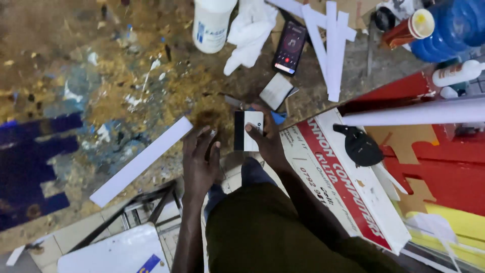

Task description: The person applies a blue sticker with yellow text onto a white rectangular strip using a black squeegee tool. They smooth the sticker down, peel off the backing, and handle the strip to ensure the sticker adheres properly.

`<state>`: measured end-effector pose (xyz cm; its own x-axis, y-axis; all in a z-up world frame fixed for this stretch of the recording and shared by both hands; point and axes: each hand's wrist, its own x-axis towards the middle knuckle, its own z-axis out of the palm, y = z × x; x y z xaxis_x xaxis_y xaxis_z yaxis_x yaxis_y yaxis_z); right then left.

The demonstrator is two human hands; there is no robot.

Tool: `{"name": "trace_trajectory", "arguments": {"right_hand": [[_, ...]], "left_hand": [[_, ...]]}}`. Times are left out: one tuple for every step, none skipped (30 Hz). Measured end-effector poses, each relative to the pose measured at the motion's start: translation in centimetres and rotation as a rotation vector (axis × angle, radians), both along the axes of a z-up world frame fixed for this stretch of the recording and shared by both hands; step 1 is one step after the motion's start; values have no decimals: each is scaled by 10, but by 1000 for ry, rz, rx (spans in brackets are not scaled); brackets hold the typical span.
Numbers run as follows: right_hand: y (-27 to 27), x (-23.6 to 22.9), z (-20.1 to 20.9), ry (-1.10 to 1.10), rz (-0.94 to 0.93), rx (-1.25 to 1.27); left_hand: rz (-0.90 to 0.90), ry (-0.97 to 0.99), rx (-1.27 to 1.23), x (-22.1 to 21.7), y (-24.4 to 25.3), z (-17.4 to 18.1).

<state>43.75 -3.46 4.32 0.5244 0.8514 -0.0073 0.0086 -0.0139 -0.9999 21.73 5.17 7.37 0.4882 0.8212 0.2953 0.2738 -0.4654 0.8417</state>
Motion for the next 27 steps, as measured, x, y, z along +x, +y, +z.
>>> {"name": "trace_trajectory", "arguments": {"right_hand": [[-2,19,-9,2,0,17],[-2,38,-19,8,-50,16],[-11,52,-30,23,-96,0],[-9,68,-27,34,-92,1],[-7,88,-22,8,-82,3],[-4,107,-17,-19,-71,6],[-1,121,2,-22,-48,18],[3,134,21,-51,-56,20],[7,145,40,-78,-63,19],[14,165,36,-79,-38,29],[14,178,30,-63,-49,33],[15,190,24,-46,-60,37],[17,201,25,-39,-26,26],[20,210,26,-46,0,33],[34,220,27,-56,34,61],[40,228,25,-52,75,71],[41,229,22,-57,82,62],[41,228,18,-63,89,53],[45,225,22,-46,145,44],[48,220,25,-35,165,42],[56,215,28,-25,184,49],[61,216,25,-11,237,49],[64,215,23,-16,237,65],[70,215,20,-20,237,81],[69,209,29,-13,266,79],[70,204,38,-24,268,71],[72,197,46,-35,265,65]], "left_hand": [[0,2,17,25,9,0],[-13,92,143,48,18,-1],[-23,191,253,67,19,-3],[-20,203,254,93,34,-3],[3,293,348,121,48,-3],[26,385,442,147,62,-3],[51,387,449,179,80,-15],[105,443,533,209,99,-26],[159,504,612,236,119,-37],[185,510,615,268,138,-46],[153,796,489,291,150,-59],[113,1074,344,312,163,-73],[136,1087,316,322,168,-88],[119,1024,250,329,173,-103],[122,956,202,334,191,-115],[164,963,190,341,194,-115],[159,944,190,340,192,-118],[155,925,191,337,190,-122],[200,946,156,338,185,-118],[191,866,99,336,181,-114],[187,780,56,336,184,-108],[238,795,34,315,176,-98],[151,528,-51,297,167,-88],[69,256,-124,279,158,-77],[99,260,-131,251,132,-54],[138,28,-102,224,105,-31],[171,-201,-64,197,80,-7]]}}
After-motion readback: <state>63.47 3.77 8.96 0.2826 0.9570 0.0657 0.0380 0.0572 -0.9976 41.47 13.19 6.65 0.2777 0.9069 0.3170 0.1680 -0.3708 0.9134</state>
